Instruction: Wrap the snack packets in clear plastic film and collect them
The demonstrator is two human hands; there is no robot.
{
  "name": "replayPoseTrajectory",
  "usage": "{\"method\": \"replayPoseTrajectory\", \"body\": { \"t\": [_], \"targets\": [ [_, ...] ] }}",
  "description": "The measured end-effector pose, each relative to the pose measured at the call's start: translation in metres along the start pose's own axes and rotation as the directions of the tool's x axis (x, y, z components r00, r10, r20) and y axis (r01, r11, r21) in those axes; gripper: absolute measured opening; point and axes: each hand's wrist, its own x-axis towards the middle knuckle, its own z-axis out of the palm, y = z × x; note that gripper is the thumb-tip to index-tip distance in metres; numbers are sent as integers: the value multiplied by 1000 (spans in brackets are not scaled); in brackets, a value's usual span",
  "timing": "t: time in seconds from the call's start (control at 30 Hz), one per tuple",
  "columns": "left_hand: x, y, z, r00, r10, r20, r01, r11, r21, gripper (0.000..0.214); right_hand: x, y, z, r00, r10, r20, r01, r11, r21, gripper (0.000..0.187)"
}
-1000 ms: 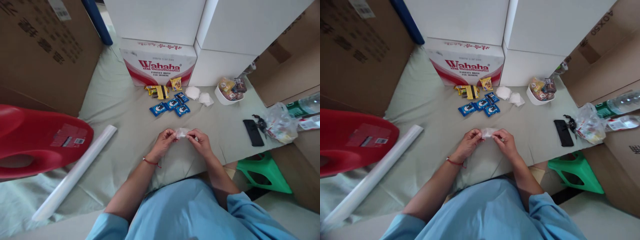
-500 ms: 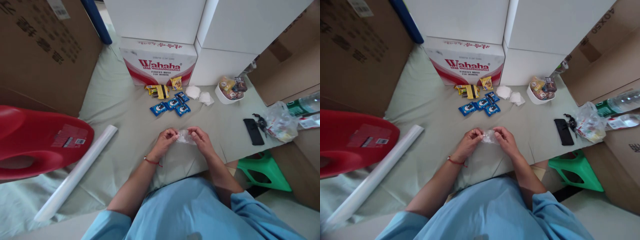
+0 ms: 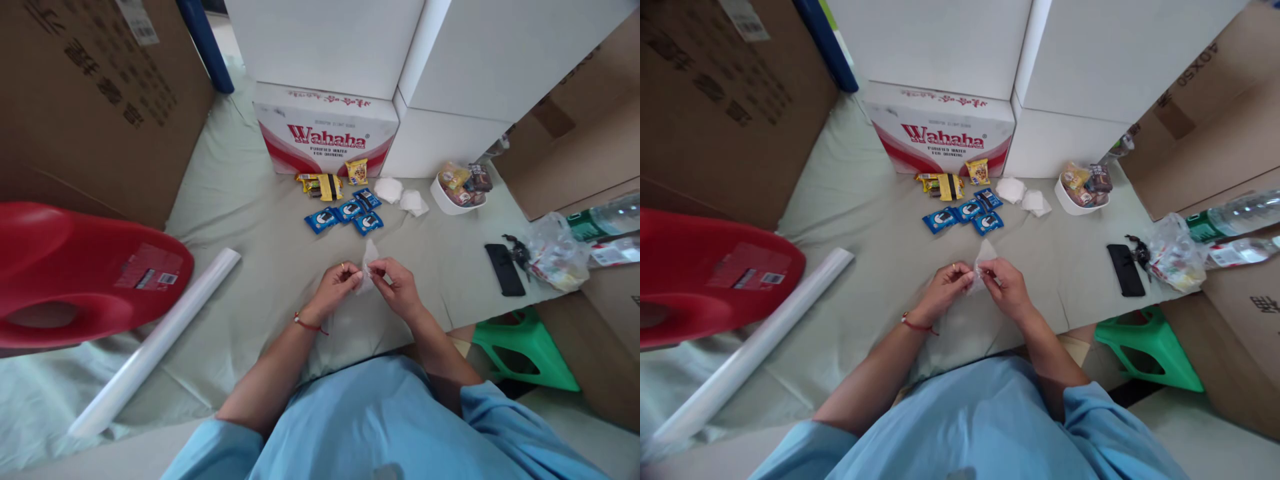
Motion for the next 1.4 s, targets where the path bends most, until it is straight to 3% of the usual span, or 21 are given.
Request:
{"method": "replayPoseTrajectory", "body": {
  "t": [0.17,0.4,0.63,0.8,0.93,1.03,1.13,1.23,1.4],
  "targets": [
    [2,1,-5,992,26,-120,-26,1000,-1,47,-4,5,-5,996,-9,-83,7,1000,-19,13],
    [-3,3,0,998,27,59,-29,999,44,45,-9,5,0,999,24,-47,-26,999,-33,11],
    [-2,5,-7,996,82,-19,-81,997,8,38,-14,11,-7,986,134,-99,-131,991,29,8],
    [2,3,-8,986,32,-164,-69,973,-221,34,-19,18,-19,956,228,-183,-213,972,99,11],
    [3,7,-8,974,-37,-224,-55,919,-391,28,-24,18,-16,924,285,-255,-236,950,207,14],
    [1,11,-11,980,-23,-198,-70,892,-447,22,-30,15,-8,910,360,-206,-288,906,311,17],
    [-1,13,-15,994,-61,-90,10,872,-489,29,-36,13,-1,893,438,-102,-357,830,429,20],
    [-1,13,-15,983,-161,-92,106,894,-436,45,-38,12,1,921,383,-75,-324,857,400,19],
    [0,5,-9,968,-194,-161,175,977,-126,57,-37,8,-2,991,134,-27,-125,969,212,8]
  ]
}}
